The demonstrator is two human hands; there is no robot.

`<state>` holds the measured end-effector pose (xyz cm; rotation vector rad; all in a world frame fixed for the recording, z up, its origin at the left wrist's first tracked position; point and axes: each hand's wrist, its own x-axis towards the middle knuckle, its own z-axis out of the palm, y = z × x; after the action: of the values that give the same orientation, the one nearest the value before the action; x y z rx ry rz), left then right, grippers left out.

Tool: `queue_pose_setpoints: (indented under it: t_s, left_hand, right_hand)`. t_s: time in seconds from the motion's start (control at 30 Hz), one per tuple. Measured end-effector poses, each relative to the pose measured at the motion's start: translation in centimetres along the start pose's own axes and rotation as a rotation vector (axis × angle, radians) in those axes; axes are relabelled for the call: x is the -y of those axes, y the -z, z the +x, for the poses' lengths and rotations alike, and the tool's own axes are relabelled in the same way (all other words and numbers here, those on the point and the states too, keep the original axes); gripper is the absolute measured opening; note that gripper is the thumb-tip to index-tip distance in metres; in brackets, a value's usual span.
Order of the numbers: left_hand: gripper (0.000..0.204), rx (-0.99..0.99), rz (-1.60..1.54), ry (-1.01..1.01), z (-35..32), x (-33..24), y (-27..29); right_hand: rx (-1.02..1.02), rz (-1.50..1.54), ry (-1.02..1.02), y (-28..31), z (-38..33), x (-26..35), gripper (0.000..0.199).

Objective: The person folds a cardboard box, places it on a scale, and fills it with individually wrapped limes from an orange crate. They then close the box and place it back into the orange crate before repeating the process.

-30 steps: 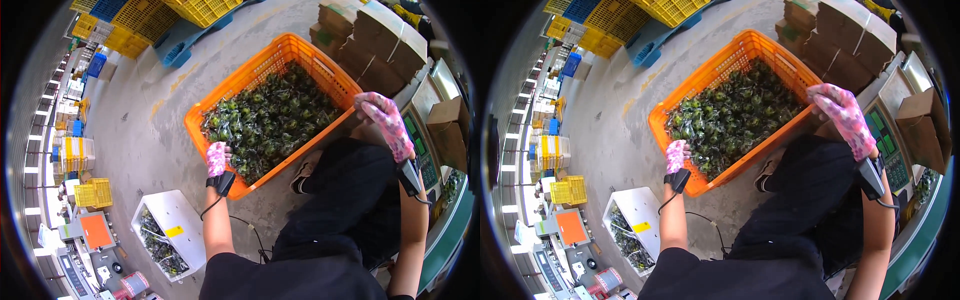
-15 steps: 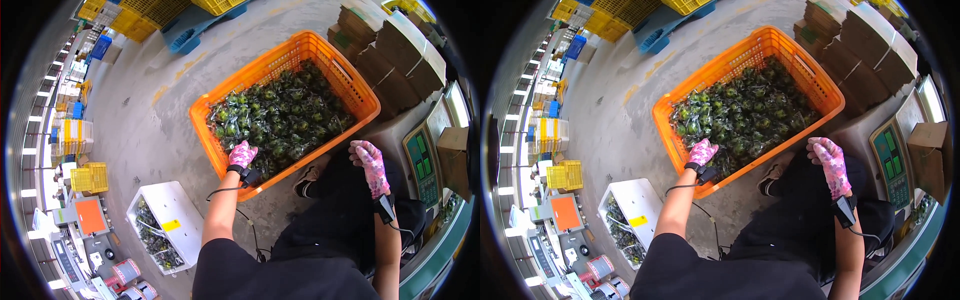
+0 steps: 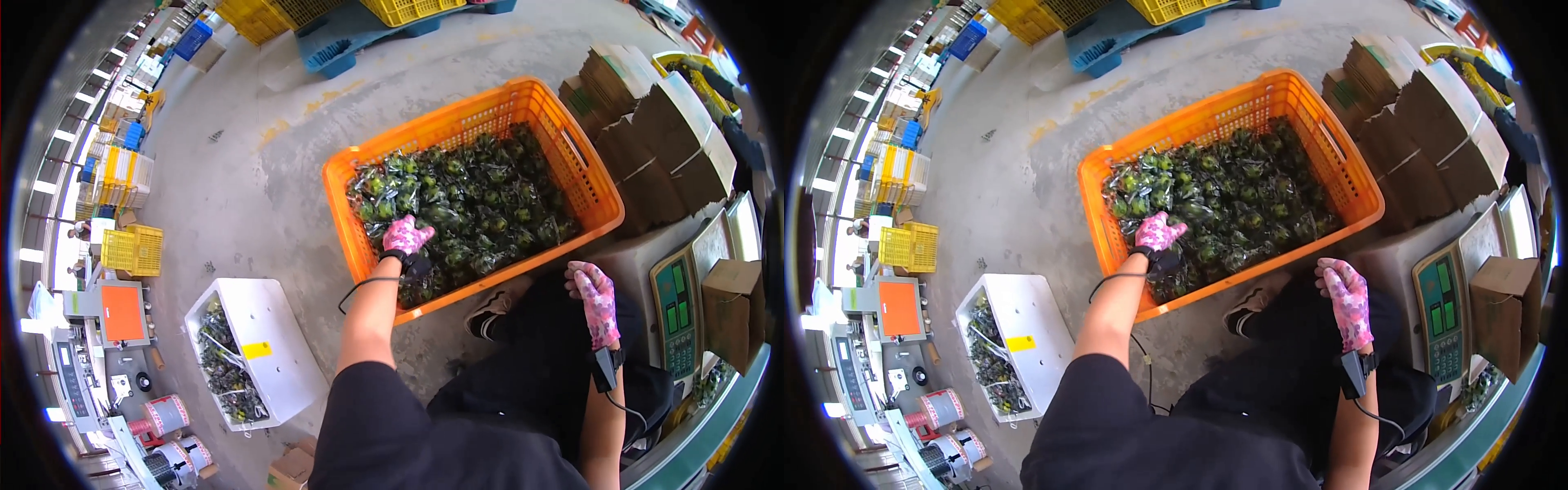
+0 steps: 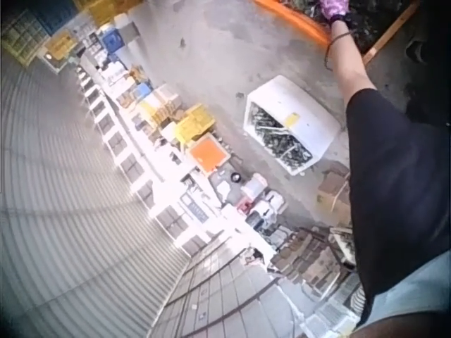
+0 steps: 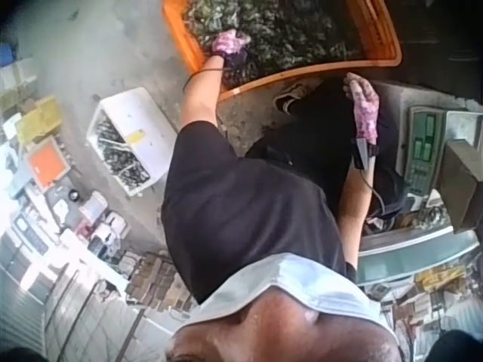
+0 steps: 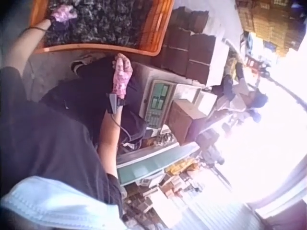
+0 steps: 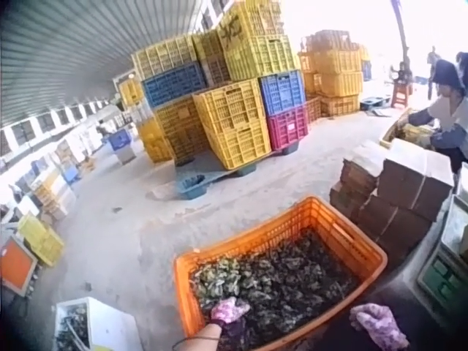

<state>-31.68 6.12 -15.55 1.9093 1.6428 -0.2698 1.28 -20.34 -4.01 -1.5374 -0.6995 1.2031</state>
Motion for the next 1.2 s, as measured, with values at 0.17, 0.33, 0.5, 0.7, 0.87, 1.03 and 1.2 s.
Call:
queue_pose_setpoints:
  t_s: [0.17,0.33,0.5,0.7,0.87,1.03,1.2]
  left_hand:
    - [0.07,-0.026,0.065,-0.124,-1.6,-3.0,2.1]
    - [0.073,-0.779,0.337,-0.04,2.1,5.4,7.7]
    - [0.064,-0.287,0.383,-0.104,-2.2,-1.9,3.1]
    - [0.026,-0.667,0.033,-0.322,-1.9,-1.5,-1.3]
    - [0.063,-0.77,0.168,0.099,4.4,-0.6,4.1]
    - [0.058,-0.415,0.036,0.067,4.3,-2.3,4.3]
    - [0.027,0.154,-1.73,-0.084,-1.1,-6.6,-0.4]
  right_hand:
    - [-0.021,0.002,-0.013,1.1,-0.1,-0.1,0.024]
    - [0.08,0.007,-0.004,-1.9,0.4,0.7,0.024]
    - [-0.031,0.026,-0.04,0.8,0.5,0.0,0.024]
    - [0.023,-0.007,-0.03,-1.5,0.5,0.7,0.024]
    - [0.054,-0.064,0.014,-1.5,0.5,0.3,0.024]
    - [-0.036,-0.025,0.007,-0.5,0.3,-0.4,0.024]
    - [-0.204,-0.285,0.333,-0.8,0.4,-0.5,0.032]
